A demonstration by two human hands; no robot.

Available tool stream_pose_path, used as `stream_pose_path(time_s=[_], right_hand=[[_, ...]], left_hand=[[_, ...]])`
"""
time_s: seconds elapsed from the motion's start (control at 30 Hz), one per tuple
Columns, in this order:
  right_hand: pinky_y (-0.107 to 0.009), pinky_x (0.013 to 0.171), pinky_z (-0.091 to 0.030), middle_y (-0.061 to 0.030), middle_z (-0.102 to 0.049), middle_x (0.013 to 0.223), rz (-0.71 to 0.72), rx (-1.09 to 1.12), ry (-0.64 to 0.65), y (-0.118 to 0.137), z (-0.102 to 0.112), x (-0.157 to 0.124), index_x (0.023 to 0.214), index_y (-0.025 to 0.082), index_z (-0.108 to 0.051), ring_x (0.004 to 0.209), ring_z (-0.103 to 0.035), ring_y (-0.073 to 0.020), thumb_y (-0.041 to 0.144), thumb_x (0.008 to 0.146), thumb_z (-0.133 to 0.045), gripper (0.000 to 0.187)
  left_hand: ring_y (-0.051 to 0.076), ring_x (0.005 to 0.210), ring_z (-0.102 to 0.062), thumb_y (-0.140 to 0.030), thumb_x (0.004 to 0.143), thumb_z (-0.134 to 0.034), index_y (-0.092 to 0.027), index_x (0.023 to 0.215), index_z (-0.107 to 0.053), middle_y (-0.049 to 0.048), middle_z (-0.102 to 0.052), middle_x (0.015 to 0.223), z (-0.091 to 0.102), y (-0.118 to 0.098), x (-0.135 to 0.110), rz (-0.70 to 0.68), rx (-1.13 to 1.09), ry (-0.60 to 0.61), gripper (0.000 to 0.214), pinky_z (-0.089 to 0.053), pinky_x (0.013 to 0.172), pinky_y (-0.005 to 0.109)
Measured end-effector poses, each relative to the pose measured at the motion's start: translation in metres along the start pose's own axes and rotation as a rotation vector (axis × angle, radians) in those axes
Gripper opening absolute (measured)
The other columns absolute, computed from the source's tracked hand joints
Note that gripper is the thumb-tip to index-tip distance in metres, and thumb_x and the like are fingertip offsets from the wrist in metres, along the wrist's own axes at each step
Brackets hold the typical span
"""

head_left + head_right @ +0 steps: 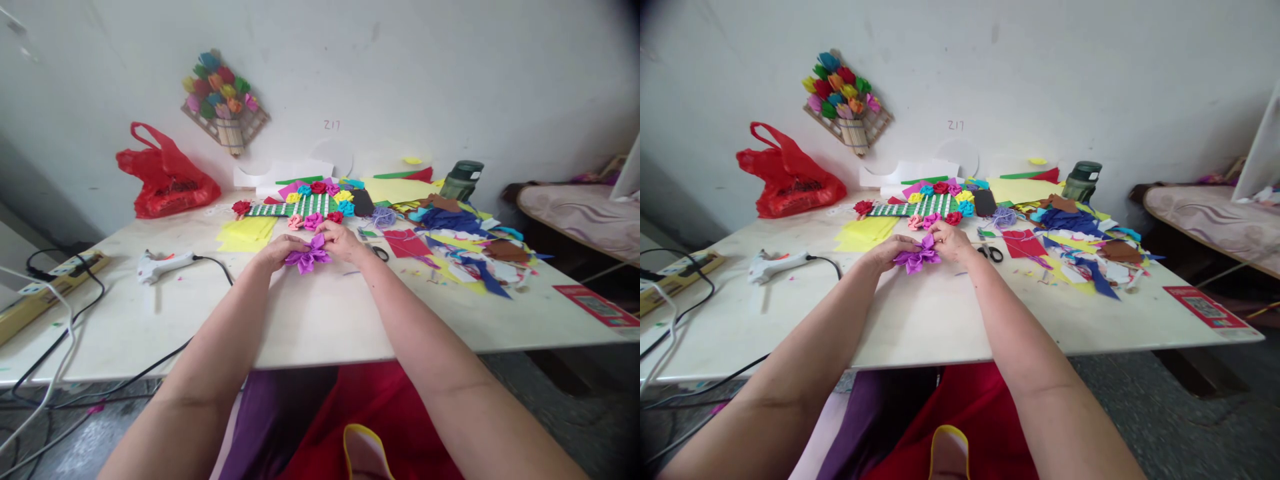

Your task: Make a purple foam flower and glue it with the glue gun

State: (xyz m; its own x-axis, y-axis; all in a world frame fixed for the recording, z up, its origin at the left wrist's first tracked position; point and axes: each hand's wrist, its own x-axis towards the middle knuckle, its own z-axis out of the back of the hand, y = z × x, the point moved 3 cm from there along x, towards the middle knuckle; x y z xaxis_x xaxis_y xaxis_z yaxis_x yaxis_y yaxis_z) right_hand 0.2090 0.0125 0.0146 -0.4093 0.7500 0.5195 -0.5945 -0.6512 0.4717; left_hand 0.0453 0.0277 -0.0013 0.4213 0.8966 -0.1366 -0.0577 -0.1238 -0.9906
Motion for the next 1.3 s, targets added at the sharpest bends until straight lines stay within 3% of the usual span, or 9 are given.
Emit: stream_pose_path(time_s=[0.33,0.5,0.67,0.8,1.03,1.3], right_hand=[[-0.026,0.08,-0.044,-0.0015,-0.063,0.103,-0.039,-0.001,-0.018,0.0,0.0,0.003,0.067,0.019,-0.07,0.09,-0.058,-0.0158,0.014,0.069,-0.062,0.01],[-0.026,0.082,-0.043,-0.0012,-0.062,0.105,-0.05,0.0,-0.012,0.004,0.002,0.003,0.065,0.019,-0.069,0.094,-0.058,-0.0162,0.01,0.069,-0.061,0.012],[-0.027,0.08,-0.044,-0.0019,-0.061,0.106,-0.035,0.004,-0.026,0.006,0.003,0.003,0.066,0.019,-0.069,0.093,-0.058,-0.0161,0.011,0.069,-0.061,0.011],[-0.028,0.081,-0.044,-0.002,-0.061,0.107,-0.015,0.013,-0.039,0.004,0.003,0.002,0.065,0.019,-0.068,0.092,-0.058,-0.0156,0.011,0.069,-0.061,0.011],[-0.028,0.08,-0.045,-0.0043,-0.062,0.106,-0.031,0.105,-0.071,-0.003,0.002,0.002,0.06,0.017,-0.066,0.086,-0.059,-0.0148,0.013,0.068,-0.063,0.009],[-0.026,0.075,-0.045,-0.004,-0.062,0.086,-0.079,0.347,-0.112,-0.013,-0.006,0.002,0.061,0.015,-0.065,0.079,-0.058,-0.013,0.021,0.062,-0.067,0.007]], left_hand=[[0.007,0.043,-0.041,-0.017,0.054,-0.069,-0.011,0.052,-0.059,-0.0011,-0.049,0.046,-0.004,-0.007,-0.008,-0.025,0.009,0.059,0.012,-0.026,0.043,0.022],[0.007,0.041,-0.041,-0.019,0.054,-0.066,-0.012,0.05,-0.055,-0.0013,-0.049,0.045,-0.005,-0.006,-0.007,-0.002,-0.085,0.036,0.014,-0.027,0.042,0.022],[0.008,0.047,-0.048,-0.019,0.058,-0.065,-0.013,0.06,-0.057,0.0007,-0.056,0.054,-0.004,-0.004,-0.003,0.064,-0.157,-0.026,0.011,-0.036,0.046,0.022],[0.007,0.043,-0.045,-0.018,0.06,-0.065,-0.013,0.059,-0.055,-0.0002,-0.053,0.049,-0.006,-0.006,-0.005,0.077,-0.119,-0.084,0.012,-0.032,0.042,0.021],[0.005,0.039,-0.036,-0.02,0.06,-0.069,-0.013,0.053,-0.055,-0.0023,-0.046,0.042,-0.008,-0.011,-0.008,-0.011,-0.028,-0.089,0.018,-0.028,0.041,0.022],[0.005,0.038,-0.034,-0.029,0.057,-0.072,-0.012,0.049,-0.057,-0.002,-0.045,0.041,-0.003,-0.007,-0.001,-0.126,0.098,-0.017,0.025,-0.02,0.04,0.023]])
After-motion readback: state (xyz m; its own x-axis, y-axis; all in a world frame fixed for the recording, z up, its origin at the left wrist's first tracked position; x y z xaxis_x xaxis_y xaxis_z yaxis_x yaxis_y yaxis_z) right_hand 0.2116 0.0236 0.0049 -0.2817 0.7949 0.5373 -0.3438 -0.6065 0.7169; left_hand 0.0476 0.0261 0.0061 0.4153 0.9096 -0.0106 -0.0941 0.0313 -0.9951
